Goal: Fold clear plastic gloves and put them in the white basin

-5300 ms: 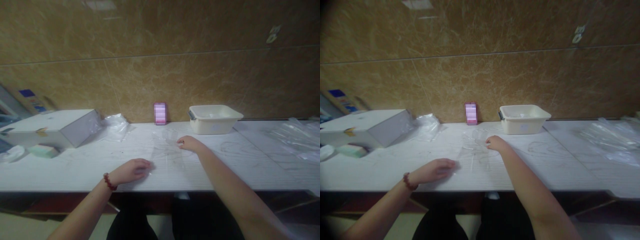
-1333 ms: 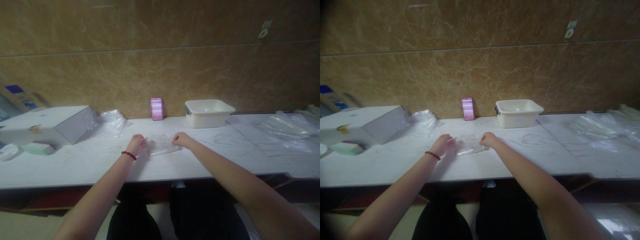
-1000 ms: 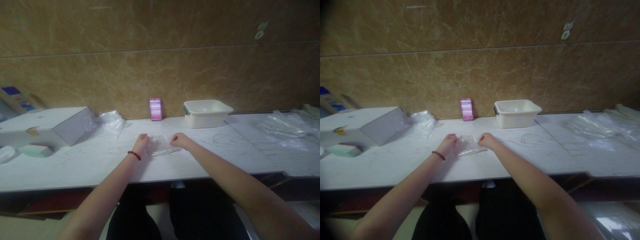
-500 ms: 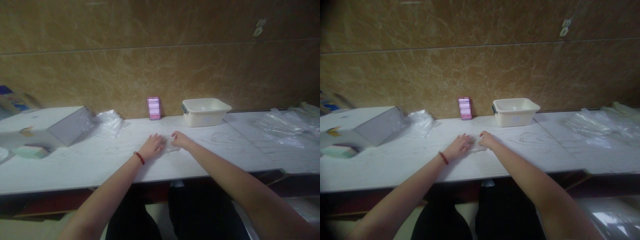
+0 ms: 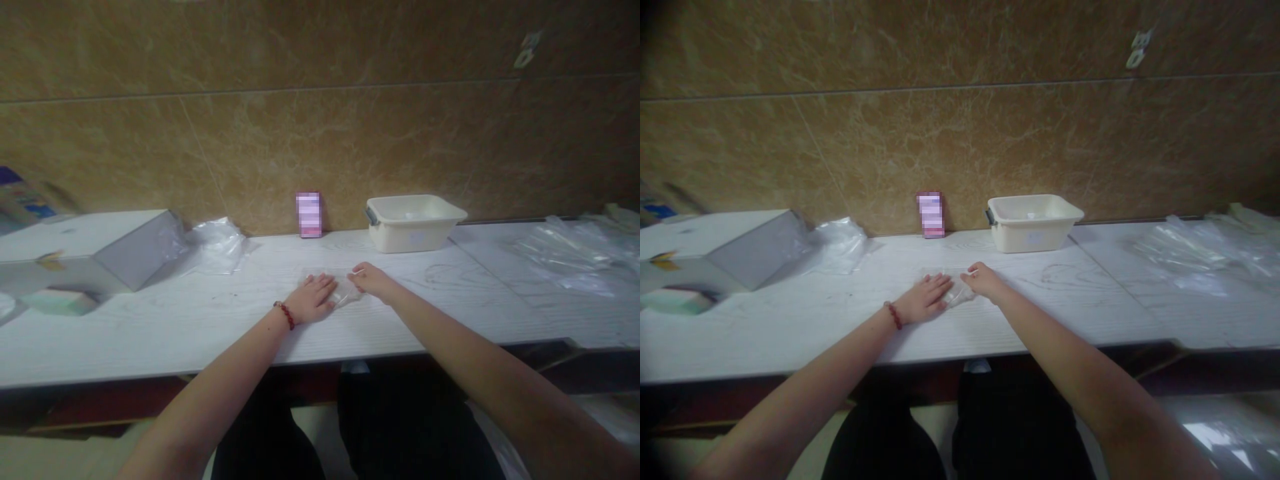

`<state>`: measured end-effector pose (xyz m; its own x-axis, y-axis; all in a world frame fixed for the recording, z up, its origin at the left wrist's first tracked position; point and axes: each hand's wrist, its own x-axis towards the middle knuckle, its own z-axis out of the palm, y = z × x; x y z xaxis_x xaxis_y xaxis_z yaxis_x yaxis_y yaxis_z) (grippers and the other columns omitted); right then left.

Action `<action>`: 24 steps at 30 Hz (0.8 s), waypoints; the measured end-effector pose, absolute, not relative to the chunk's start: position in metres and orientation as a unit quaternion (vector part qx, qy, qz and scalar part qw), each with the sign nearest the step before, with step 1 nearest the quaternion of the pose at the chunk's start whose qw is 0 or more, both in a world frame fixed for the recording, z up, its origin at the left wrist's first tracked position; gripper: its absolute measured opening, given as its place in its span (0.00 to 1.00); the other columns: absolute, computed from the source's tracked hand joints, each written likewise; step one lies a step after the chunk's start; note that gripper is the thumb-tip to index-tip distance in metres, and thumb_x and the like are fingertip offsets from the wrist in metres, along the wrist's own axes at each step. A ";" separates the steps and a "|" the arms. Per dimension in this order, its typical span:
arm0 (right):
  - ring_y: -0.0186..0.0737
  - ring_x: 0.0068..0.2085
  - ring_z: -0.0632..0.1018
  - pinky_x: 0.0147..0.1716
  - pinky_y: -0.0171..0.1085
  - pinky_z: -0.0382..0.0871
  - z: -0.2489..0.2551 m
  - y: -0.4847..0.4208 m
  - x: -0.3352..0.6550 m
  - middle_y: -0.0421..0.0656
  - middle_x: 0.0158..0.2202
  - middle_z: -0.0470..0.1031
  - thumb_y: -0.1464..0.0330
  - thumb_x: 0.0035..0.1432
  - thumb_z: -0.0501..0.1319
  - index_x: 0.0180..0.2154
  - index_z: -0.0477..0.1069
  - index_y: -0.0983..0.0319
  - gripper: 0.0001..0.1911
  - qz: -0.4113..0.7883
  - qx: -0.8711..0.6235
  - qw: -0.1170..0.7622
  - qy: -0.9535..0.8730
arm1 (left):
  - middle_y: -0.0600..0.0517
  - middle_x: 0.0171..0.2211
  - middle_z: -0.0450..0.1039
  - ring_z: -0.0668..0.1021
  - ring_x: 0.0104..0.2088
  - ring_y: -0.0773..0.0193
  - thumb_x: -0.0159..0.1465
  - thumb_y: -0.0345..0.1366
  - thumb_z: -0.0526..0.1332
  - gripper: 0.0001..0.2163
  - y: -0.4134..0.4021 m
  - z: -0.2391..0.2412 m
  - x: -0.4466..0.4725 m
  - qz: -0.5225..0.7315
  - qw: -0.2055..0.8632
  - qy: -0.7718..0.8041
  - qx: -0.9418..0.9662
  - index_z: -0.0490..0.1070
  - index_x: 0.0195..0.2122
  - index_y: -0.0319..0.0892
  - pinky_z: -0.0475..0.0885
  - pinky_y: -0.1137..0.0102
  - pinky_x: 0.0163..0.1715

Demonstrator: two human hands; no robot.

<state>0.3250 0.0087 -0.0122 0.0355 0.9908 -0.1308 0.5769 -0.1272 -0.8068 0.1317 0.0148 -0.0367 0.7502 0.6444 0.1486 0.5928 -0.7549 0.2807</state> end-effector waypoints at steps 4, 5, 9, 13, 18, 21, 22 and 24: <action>0.26 0.14 0.64 0.12 0.26 0.53 -0.008 -0.013 0.334 0.37 0.20 0.68 0.57 0.50 0.51 0.40 0.56 0.62 0.18 0.410 -0.650 0.254 -0.587 | 0.47 0.55 0.49 0.50 0.56 0.57 0.57 0.44 0.48 0.23 0.013 -0.036 0.132 0.114 0.101 0.335 0.930 0.52 0.53 0.42 0.39 0.60 0.52; 0.26 0.14 0.64 0.11 0.26 0.52 -0.008 -0.017 0.334 0.38 0.21 0.68 0.57 0.50 0.52 0.41 0.56 0.61 0.19 0.425 -0.640 0.254 -0.588 | 0.47 0.55 0.49 0.50 0.56 0.58 0.57 0.44 0.48 0.23 0.013 -0.035 0.132 0.114 0.104 0.337 0.929 0.52 0.53 0.43 0.39 0.60 0.52; 0.25 0.16 0.68 0.13 0.25 0.56 -0.010 -0.027 0.325 0.40 0.28 0.71 0.61 0.50 0.54 0.41 0.54 0.60 0.17 0.471 -0.608 0.281 -0.574 | 0.48 0.55 0.49 0.49 0.56 0.59 0.57 0.44 0.48 0.23 0.013 -0.034 0.132 0.117 0.119 0.339 0.926 0.53 0.53 0.44 0.39 0.61 0.52; 0.25 0.18 0.68 0.15 0.24 0.60 -0.014 -0.028 0.318 0.38 0.25 0.70 0.69 0.50 0.54 0.39 0.55 0.61 0.13 0.462 -0.609 0.288 -0.576 | 0.48 0.55 0.49 0.50 0.56 0.58 0.56 0.45 0.49 0.23 0.014 -0.037 0.131 0.124 0.112 0.337 0.927 0.54 0.52 0.44 0.39 0.61 0.52; 0.25 0.13 0.62 0.12 0.25 0.54 -0.017 -0.029 0.319 0.33 0.15 0.63 0.71 0.49 0.54 0.38 0.57 0.61 0.12 0.404 -0.638 0.246 -0.608 | 0.46 0.55 0.49 0.50 0.55 0.57 0.56 0.45 0.49 0.24 0.014 -0.039 0.130 0.132 0.100 0.325 0.931 0.53 0.53 0.43 0.38 0.60 0.52; 0.25 0.13 0.62 0.13 0.26 0.53 -0.016 -0.027 0.320 0.32 0.14 0.62 0.70 0.47 0.55 0.38 0.57 0.61 0.13 0.370 -0.657 0.214 -0.621 | 0.47 0.55 0.48 0.50 0.56 0.57 0.56 0.46 0.48 0.25 0.013 -0.038 0.130 0.117 0.099 0.326 0.933 0.51 0.54 0.42 0.38 0.60 0.52; 0.25 0.13 0.62 0.14 0.26 0.54 -0.015 -0.026 0.321 0.32 0.14 0.62 0.70 0.47 0.56 0.38 0.57 0.61 0.14 0.357 -0.663 0.196 -0.628 | 0.47 0.56 0.48 0.49 0.56 0.57 0.56 0.46 0.48 0.25 0.012 -0.037 0.131 0.114 0.102 0.328 0.932 0.51 0.54 0.43 0.37 0.60 0.52; 0.26 0.14 0.63 0.15 0.27 0.55 -0.012 -0.023 0.321 0.33 0.16 0.64 0.69 0.45 0.57 0.36 0.59 0.62 0.13 0.314 -0.676 0.156 -0.648 | 0.47 0.56 0.47 0.49 0.56 0.57 0.55 0.46 0.49 0.26 0.010 -0.035 0.131 0.112 0.109 0.330 0.931 0.51 0.54 0.43 0.37 0.60 0.52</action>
<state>0.3213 -0.0233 -0.0121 -0.0380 0.9742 -0.2223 0.7785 -0.1105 -0.6178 0.1312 0.0104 -0.0354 0.7568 0.6391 0.1369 0.5903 -0.7583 0.2768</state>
